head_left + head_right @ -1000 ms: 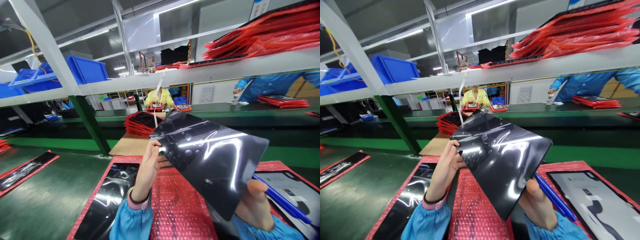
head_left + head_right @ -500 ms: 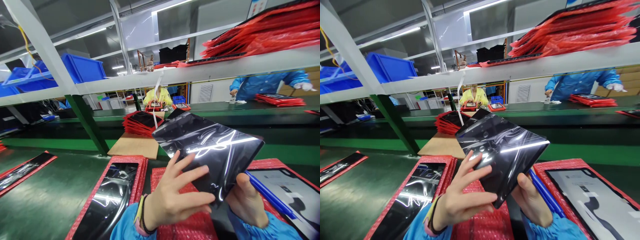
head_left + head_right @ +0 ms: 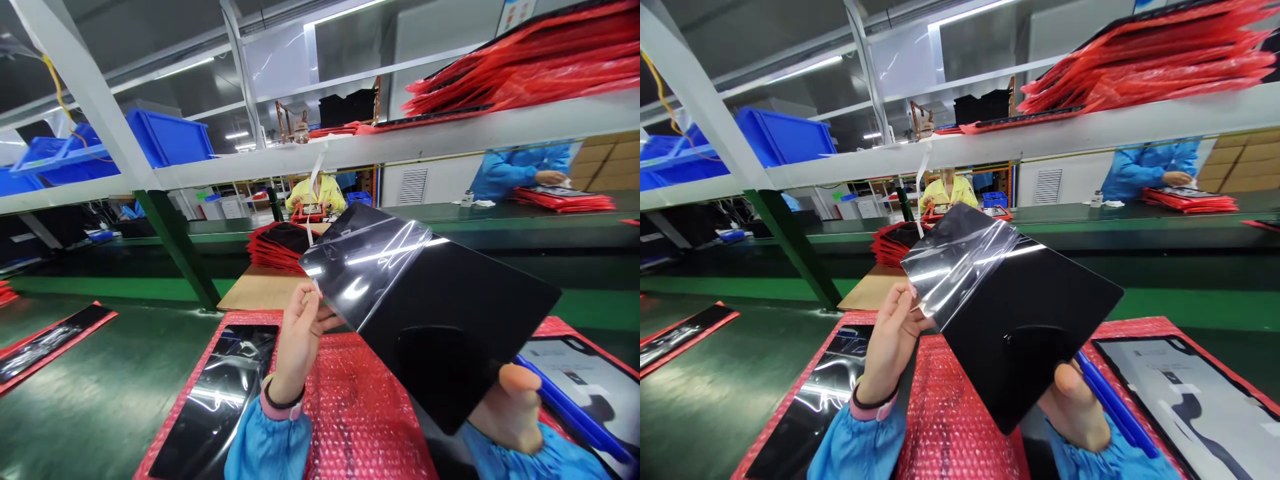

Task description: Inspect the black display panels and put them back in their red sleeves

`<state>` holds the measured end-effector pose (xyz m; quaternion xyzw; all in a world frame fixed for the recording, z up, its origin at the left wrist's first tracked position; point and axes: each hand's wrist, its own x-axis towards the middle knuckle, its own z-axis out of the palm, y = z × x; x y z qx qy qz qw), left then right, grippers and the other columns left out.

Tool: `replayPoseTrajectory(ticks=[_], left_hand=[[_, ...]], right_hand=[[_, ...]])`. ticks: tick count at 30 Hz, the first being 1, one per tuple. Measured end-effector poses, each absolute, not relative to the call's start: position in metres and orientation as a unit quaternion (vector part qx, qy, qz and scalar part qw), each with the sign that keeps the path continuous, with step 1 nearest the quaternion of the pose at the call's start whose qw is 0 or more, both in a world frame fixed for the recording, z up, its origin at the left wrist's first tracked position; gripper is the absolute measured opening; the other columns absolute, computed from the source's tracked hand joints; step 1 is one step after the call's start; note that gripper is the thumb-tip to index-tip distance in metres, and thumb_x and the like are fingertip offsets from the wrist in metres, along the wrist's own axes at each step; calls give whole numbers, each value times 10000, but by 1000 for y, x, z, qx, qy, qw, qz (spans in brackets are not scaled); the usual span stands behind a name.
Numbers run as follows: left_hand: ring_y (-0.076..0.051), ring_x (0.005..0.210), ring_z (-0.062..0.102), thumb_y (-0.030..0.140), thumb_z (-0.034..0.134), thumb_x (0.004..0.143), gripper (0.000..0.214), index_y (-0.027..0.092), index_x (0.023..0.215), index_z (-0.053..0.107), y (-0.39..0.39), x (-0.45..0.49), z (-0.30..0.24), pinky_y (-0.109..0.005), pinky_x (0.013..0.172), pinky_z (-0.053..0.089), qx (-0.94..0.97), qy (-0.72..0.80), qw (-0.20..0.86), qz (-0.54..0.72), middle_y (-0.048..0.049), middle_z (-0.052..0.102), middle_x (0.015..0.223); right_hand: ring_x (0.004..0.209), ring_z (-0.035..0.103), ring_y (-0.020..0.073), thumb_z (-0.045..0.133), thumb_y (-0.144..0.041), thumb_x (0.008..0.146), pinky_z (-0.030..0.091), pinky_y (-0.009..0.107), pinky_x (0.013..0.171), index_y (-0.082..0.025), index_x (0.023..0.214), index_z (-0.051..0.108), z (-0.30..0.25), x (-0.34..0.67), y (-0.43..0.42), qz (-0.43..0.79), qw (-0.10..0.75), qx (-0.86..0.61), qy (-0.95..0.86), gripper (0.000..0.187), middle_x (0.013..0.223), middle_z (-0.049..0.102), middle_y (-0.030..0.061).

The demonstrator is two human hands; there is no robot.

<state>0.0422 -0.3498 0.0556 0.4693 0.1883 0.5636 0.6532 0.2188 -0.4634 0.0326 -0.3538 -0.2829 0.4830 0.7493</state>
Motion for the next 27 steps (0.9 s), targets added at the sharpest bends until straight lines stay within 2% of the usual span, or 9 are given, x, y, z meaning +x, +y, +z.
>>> replayPoseTrajectory(ticks=[2, 5, 7, 10, 14, 18, 21, 23, 27], left_hand=[[-90, 709, 621, 293, 648, 816, 122, 224, 825, 547, -347, 44, 56, -212, 659, 504, 389, 140, 687, 597, 54, 613, 803], [-85, 807, 617, 260, 637, 814, 52, 227, 840, 607, -347, 48, 55, -203, 775, 487, 309, 181, 629, 690, 48, 632, 841], [-100, 906, 610, 273, 614, 831, 55, 223, 844, 634, -346, 47, 53, -215, 857, 461, 268, 229, 593, 723, 32, 646, 883], [-115, 1024, 572, 309, 608, 846, 114, 224, 912, 645, -345, 43, 52, -237, 938, 419, 231, 251, 558, 757, 21, 642, 978], [-84, 960, 551, 324, 621, 848, 102, 233, 890, 640, -350, 34, 55, -192, 912, 405, 239, 233, 449, 829, 51, 599, 912], [-78, 915, 552, 313, 613, 856, 86, 233, 855, 644, -356, 28, 60, -181, 876, 412, 236, 224, 413, 851, 60, 584, 870], [-80, 910, 569, 293, 611, 853, 82, 227, 866, 658, -355, 23, 64, -182, 875, 417, 215, 224, 420, 853, 59, 611, 873], [-92, 919, 581, 292, 604, 851, 91, 224, 882, 657, -350, 20, 65, -202, 884, 424, 205, 222, 440, 846, 53, 628, 874], [-121, 876, 600, 294, 610, 808, 93, 211, 845, 630, -342, 15, 67, -253, 860, 445, 223, 203, 474, 827, 44, 632, 831]], right_hand=[[1183, 546, 389, 636, -795, 520, 460, 496, 967, -349, 1103, 696, 31, 218, -461, 489, 731, -379, -289, 736, 1061, 731, 57], [1160, 562, 393, 578, -832, 544, 467, 487, 963, -315, 1056, 717, 30, 213, -452, 510, 693, -411, -301, 740, 1001, 746, 72], [1196, 539, 370, 549, -794, 641, 477, 474, 966, -314, 1147, 674, 34, 207, -445, 495, 694, -408, -328, 710, 1056, 732, 70], [1293, 453, 306, 568, -601, 795, 448, 439, 1025, -367, 1357, 484, 42, 195, -436, 457, 711, -389, -366, 615, 1282, 620, 28], [1386, 306, 260, 717, -344, 758, 330, 411, 1117, -374, 1411, 387, 49, 188, -435, 440, 670, -395, -448, 732, 1483, 398, -29], [1419, 223, 166, 700, -215, 792, 249, 319, 1151, -420, 1426, 314, 45, 189, -441, 431, 638, -402, -495, 770, 1535, 290, -87], [1272, 487, 202, 704, -243, 792, 417, 343, 1049, -402, 1385, 375, 44, 189, -444, 462, 633, -398, -476, 697, 1404, 506, -13], [1033, 651, 220, 729, -286, 762, 528, 339, 893, -353, 1251, 525, 46, 188, -447, 463, 638, -405, -464, 534, 1142, 678, 21], [695, 655, 192, 706, -369, 754, 541, 294, 677, -259, 898, 656, 56, 187, -453, 415, 635, -450, -471, 188, 702, 669, -2]])
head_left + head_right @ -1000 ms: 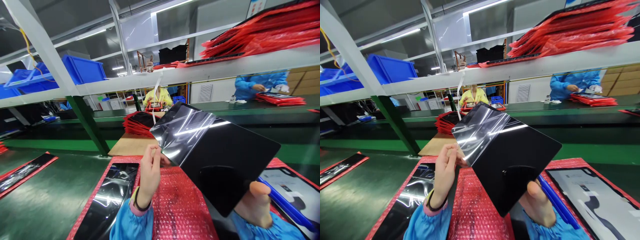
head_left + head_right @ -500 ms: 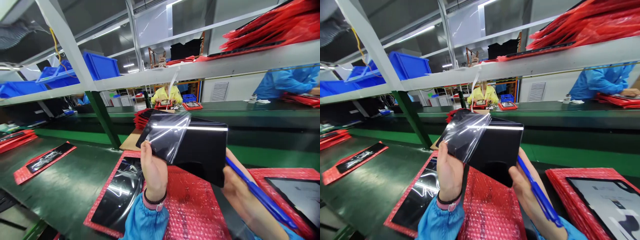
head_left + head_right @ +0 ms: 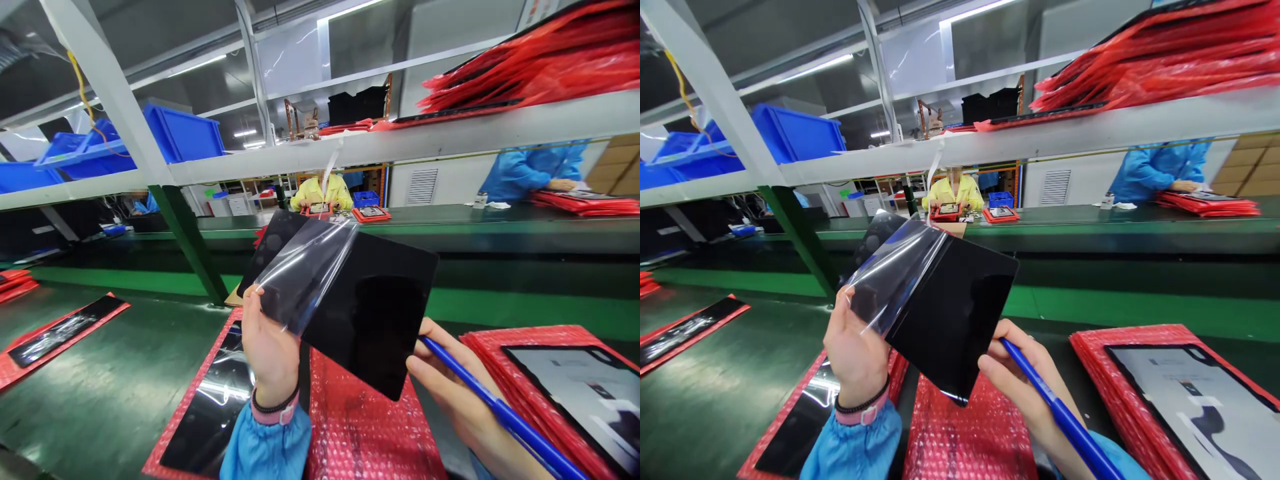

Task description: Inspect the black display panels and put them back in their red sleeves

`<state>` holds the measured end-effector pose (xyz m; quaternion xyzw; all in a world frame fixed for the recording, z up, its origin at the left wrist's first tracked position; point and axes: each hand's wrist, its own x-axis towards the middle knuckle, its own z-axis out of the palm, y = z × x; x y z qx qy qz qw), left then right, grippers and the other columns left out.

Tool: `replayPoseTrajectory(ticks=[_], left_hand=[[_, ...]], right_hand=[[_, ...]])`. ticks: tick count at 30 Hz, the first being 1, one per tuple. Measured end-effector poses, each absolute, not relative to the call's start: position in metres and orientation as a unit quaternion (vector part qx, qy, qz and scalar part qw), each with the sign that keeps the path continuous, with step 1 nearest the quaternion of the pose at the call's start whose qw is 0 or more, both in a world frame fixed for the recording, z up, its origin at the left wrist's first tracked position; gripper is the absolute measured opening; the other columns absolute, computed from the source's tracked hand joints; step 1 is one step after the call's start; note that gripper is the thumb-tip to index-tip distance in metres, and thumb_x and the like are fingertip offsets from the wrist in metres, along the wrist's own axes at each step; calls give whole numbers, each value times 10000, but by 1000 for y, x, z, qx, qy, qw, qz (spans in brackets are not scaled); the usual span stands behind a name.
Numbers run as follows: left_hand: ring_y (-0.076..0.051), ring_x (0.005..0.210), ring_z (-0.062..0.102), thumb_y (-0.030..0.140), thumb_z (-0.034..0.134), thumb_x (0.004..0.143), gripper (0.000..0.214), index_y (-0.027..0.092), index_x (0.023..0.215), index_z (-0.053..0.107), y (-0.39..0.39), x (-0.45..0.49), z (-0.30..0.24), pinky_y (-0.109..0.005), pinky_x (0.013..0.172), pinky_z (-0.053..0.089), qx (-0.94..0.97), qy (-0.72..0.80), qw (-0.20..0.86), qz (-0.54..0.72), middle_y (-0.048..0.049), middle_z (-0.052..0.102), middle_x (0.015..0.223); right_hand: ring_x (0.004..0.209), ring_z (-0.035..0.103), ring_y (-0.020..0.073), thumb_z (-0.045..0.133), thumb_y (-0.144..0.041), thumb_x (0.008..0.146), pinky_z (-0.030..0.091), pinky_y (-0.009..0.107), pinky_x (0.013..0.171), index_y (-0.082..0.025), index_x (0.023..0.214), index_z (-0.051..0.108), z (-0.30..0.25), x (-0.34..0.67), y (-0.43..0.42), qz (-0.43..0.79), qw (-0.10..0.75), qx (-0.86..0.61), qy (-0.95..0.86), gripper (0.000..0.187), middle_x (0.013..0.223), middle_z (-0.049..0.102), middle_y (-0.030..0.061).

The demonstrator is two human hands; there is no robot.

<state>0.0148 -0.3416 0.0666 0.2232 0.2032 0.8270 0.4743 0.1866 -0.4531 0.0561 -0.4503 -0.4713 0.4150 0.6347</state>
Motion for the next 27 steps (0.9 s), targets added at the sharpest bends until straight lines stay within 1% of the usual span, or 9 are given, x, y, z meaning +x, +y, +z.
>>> replayPoseTrajectory(ticks=[2, 4, 9, 14, 16, 20, 22, 24, 27], left_hand=[[-117, 806, 596, 276, 614, 762, 83, 194, 778, 613, -338, 11, 67, -245, 818, 449, 235, 196, 469, 828, 44, 620, 786], [-110, 741, 577, 260, 602, 719, 80, 182, 719, 588, -334, 7, 67, -232, 774, 444, 240, 200, 463, 830, 46, 591, 734], [-109, 637, 505, 267, 548, 672, 102, 185, 630, 503, -320, -5, 61, -238, 669, 409, 280, 213, 491, 797, 49, 491, 647], [-120, 675, 474, 213, 531, 698, 101, 180, 605, 509, -304, -11, 49, -257, 692, 395, 337, 223, 378, 833, 35, 480, 659], [-123, 672, 467, 203, 528, 696, 94, 181, 606, 511, -301, -13, 48, -266, 702, 392, 348, 223, 367, 833, 33, 475, 655], [-125, 643, 449, 201, 526, 655, 102, 185, 559, 496, -303, -13, 53, -261, 683, 381, 361, 222, 357, 832, 29, 462, 613], [-121, 616, 442, 205, 534, 640, 127, 184, 528, 478, -308, -11, 56, -258, 663, 377, 371, 224, 358, 827, 26, 455, 595], [-121, 607, 458, 227, 539, 649, 140, 180, 525, 491, -316, -7, 57, -251, 648, 382, 384, 222, 387, 808, 21, 461, 588], [-166, 722, 557, 297, 497, 695, 193, 165, 601, 603, -327, 2, 58, -263, 700, 424, 420, 193, 439, 770, -20, 577, 669]], right_hand=[[603, 609, 179, 683, -400, 762, 520, 291, 627, -236, 809, 654, 60, 188, -455, 393, 618, -471, -491, 173, 604, 610, -15], [554, 565, 169, 668, -431, 763, 493, 287, 584, -223, 754, 653, 62, 191, -457, 370, 608, -481, -512, 209, 566, 570, -18], [550, 513, 155, 606, -490, 803, 438, 271, 554, -214, 599, 602, 63, 193, -463, 278, 640, -497, -516, 343, 557, 541, -10], [537, 532, 170, 528, -560, 839, 451, 283, 553, -220, 540, 616, 61, 199, -466, 264, 593, -513, -561, 461, 530, 556, 7], [527, 538, 175, 511, -587, 839, 458, 287, 547, -221, 507, 606, 56, 203, -465, 249, 591, -525, -559, 503, 507, 544, 10], [645, 602, 214, 551, -592, 814, 491, 306, 595, -221, 643, 694, 46, 209, -462, 208, 605, -546, -541, 433, 623, 628, 29], [652, 600, 215, 559, -563, 820, 495, 311, 610, -224, 648, 693, 44, 211, -458, 208, 587, -553, -554, 404, 622, 624, 21], [626, 590, 207, 561, -536, 826, 495, 310, 603, -224, 613, 675, 45, 212, -454, 217, 566, -553, -572, 394, 591, 604, 10], [648, 615, 213, 567, -498, 831, 509, 305, 601, -221, 661, 690, 52, 209, -450, 232, 560, -549, -575, 348, 635, 641, 11]])
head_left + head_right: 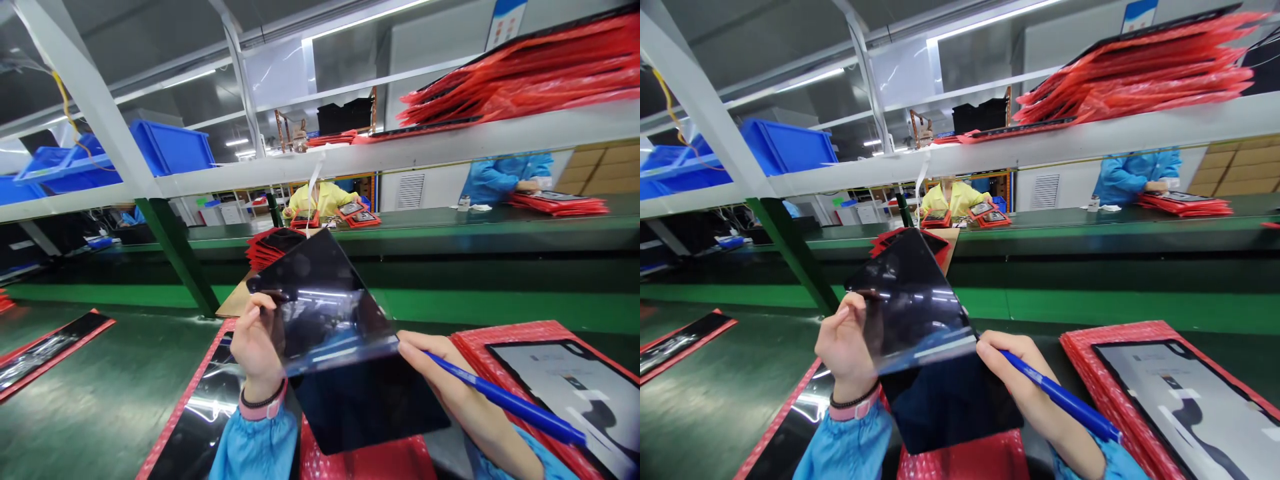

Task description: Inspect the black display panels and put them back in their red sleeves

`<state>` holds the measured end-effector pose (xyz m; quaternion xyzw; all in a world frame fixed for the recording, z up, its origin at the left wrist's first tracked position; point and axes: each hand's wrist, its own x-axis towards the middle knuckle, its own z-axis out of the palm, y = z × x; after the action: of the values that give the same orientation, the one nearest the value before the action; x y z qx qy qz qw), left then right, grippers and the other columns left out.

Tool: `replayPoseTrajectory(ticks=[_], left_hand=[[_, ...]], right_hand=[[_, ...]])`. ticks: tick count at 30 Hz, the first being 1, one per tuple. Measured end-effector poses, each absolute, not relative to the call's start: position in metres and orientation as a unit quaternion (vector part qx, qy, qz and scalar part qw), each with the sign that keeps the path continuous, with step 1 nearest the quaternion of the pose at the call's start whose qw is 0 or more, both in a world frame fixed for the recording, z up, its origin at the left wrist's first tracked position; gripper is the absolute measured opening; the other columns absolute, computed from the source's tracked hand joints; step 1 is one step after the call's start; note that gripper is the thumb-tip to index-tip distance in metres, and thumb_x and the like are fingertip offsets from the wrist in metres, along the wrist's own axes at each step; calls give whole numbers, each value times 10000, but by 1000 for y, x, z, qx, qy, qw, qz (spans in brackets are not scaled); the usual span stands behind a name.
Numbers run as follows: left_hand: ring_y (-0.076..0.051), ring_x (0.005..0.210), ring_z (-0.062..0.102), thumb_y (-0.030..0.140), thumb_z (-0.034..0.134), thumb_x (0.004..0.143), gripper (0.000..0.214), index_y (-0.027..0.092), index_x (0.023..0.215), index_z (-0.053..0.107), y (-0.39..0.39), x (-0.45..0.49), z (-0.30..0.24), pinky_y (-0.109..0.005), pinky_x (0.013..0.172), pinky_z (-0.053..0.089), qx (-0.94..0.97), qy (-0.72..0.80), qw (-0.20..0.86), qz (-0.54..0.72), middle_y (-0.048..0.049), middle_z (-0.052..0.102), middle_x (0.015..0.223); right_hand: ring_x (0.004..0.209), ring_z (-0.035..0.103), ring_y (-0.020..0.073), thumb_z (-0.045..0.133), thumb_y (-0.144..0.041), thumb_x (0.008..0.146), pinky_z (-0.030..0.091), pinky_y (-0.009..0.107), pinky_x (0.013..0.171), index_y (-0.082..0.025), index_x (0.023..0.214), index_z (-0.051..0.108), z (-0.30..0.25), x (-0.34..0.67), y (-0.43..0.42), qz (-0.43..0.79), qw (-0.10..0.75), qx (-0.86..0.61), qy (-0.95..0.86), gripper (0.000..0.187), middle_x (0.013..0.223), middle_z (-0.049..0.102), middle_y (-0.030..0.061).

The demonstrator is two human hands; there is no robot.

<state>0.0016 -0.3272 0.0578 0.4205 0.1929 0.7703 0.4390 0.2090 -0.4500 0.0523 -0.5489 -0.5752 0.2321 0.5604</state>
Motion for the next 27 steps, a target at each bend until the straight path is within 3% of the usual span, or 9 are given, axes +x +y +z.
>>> replayPoseTrajectory(ticks=[3, 7, 11, 15, 17, 19, 22, 24, 27], left_hand=[[-221, 808, 606, 321, 455, 703, 300, 140, 674, 693, -337, 10, 58, -304, 758, 456, 461, 168, 432, 757, -73, 671, 768], [-228, 779, 629, 280, 472, 675, 294, 137, 660, 729, -342, 17, 59, -310, 748, 478, 486, 158, 425, 747, -77, 697, 732], [-228, 776, 641, 253, 491, 660, 288, 144, 716, 751, -342, 17, 55, -312, 738, 489, 489, 160, 426, 744, -69, 719, 768], [-221, 792, 653, 232, 511, 642, 273, 171, 737, 760, -341, 16, 51, -301, 760, 487, 509, 174, 404, 740, -48, 736, 790], [-217, 789, 658, 217, 521, 629, 264, 184, 735, 761, -342, 16, 51, -295, 758, 491, 517, 187, 401, 733, -39, 740, 785], [-222, 779, 665, 212, 540, 616, 249, 194, 727, 763, -342, 16, 52, -298, 747, 502, 525, 190, 401, 726, -35, 742, 771], [-246, 775, 676, 234, 587, 614, 208, 199, 710, 769, -342, 17, 52, -315, 719, 521, 544, 179, 388, 722, -45, 743, 754], [-256, 797, 682, 240, 619, 638, 181, 205, 726, 773, -341, 17, 49, -315, 713, 524, 569, 174, 370, 714, -52, 750, 785], [-225, 718, 678, 232, 641, 708, 149, 212, 765, 776, -342, 17, 41, -280, 622, 509, 614, 190, 342, 686, -60, 755, 822]], right_hand=[[710, 653, 225, 555, -445, 851, 531, 313, 654, -229, 824, 718, 63, 204, -452, 242, 567, -543, -570, 273, 739, 694, 16], [901, 676, 237, 611, -372, 834, 543, 310, 782, -254, 1037, 676, 71, 202, -453, 271, 538, -524, -603, 244, 960, 723, 11], [1139, 597, 244, 709, -356, 768, 510, 307, 928, -268, 1215, 555, 61, 208, -447, 276, 522, -513, -623, 481, 1246, 637, 22], [1262, 500, 223, 733, -342, 760, 453, 326, 1021, -338, 1331, 403, 46, 207, -442, 236, 541, -499, -634, 660, 1376, 536, 4], [1329, 416, 219, 731, -327, 766, 387, 359, 1079, -377, 1399, 295, 41, 205, -442, 205, 558, -492, -636, 770, 1467, 428, 3], [1371, 344, 235, 729, -299, 771, 359, 394, 1093, -390, 1460, 155, 36, 202, -441, 157, 580, -488, -633, 901, 1565, 228, 23], [1416, 218, 271, 684, -174, 805, 329, 474, 1100, -389, 1487, 2, 30, 201, -438, 22, 592, -453, -666, 989, 1597, -7, 27], [1436, 100, 287, 650, -91, 814, 244, 545, 1123, -361, 1497, 15, 29, 202, -435, -79, 552, -429, -710, 971, 1595, 38, 26], [1435, 23, 305, 661, -107, 808, 153, 614, 1127, -266, 1511, 86, 31, 204, -435, -154, 477, -428, -752, 922, 1549, 252, 90]])
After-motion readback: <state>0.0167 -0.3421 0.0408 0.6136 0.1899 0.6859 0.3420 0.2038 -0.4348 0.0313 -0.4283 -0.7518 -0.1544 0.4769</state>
